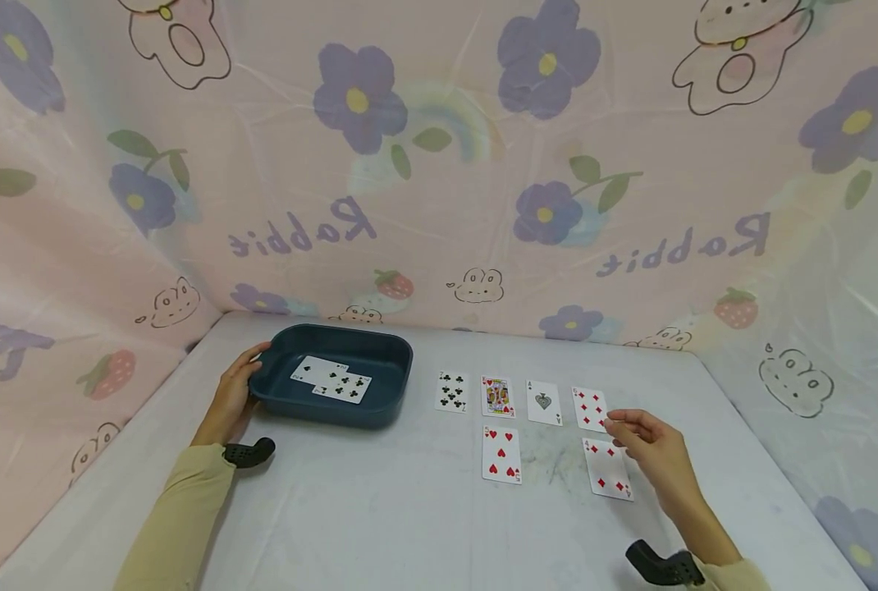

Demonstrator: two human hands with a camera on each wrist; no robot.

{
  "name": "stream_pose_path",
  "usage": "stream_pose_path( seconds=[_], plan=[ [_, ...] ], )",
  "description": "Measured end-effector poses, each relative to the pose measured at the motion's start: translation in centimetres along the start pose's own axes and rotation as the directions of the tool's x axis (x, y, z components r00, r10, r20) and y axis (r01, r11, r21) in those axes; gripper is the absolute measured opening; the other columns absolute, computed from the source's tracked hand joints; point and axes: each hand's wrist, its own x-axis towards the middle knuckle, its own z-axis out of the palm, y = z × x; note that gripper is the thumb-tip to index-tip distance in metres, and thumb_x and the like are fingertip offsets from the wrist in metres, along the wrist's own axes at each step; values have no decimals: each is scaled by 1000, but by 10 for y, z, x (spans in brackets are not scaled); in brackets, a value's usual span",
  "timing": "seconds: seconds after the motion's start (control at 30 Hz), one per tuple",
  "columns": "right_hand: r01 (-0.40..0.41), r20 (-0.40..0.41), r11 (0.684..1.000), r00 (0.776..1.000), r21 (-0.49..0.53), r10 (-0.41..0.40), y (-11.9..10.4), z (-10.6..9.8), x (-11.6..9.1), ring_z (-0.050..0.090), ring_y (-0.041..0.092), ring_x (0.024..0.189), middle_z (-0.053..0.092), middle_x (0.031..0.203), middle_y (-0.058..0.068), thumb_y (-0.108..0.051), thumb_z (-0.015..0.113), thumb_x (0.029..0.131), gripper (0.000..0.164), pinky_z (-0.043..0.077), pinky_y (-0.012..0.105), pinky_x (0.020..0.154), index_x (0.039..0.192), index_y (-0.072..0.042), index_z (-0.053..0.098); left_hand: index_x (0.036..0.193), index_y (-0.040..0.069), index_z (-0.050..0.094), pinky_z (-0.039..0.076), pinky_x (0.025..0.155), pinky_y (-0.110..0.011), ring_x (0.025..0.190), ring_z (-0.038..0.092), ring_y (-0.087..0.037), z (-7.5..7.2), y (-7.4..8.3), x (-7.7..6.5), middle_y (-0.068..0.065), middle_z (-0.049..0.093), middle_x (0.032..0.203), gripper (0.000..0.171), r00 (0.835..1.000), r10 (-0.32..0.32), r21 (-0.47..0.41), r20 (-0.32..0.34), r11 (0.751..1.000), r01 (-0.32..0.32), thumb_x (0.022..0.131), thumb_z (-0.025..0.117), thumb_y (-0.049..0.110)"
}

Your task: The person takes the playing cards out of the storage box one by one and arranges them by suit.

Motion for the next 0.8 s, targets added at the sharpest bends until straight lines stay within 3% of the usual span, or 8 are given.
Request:
stream_pose_path(
  seconds=[0.27, 0.53, 0.8],
  plan=[
    [48, 43, 997, 998, 58, -50, -27, 16, 2, 60, 14, 87, 65, 100, 8, -29, 65, 95, 40, 48, 25, 74, 118, 3, 60, 154, 16, 28, 38, 94, -23, 138, 22, -31, 0, 0, 1, -14, 11, 158, 46, 1000, -9, 19, -5, 1000, 9, 108, 25, 22],
    [85, 111, 988, 989, 126, -99, -53, 34, 8, 60, 18, 90, 65, 97, 4, -25, 67, 93, 40, 47, 24, 76, 118, 5, 58, 154, 15, 27, 38, 95, -25, 138, 22, -32, 0, 0, 1, -15, 10, 158, 47, 1000, -9, 24, -4, 1000, 9, 108, 25, 22],
    [156, 197, 966, 960, 205, -197, -77, 62, 16, 60, 21, 89, 62, 97, 12, -21, 69, 92, 33, 48, 26, 78, 113, 3, 60, 153, 16, 30, 42, 90, -24, 131, 30, -29, 0, -1, 0, -16, 15, 156, 46, 1000, -14, 0, -16, 1000, 14, 108, 27, 21]
  ],
)
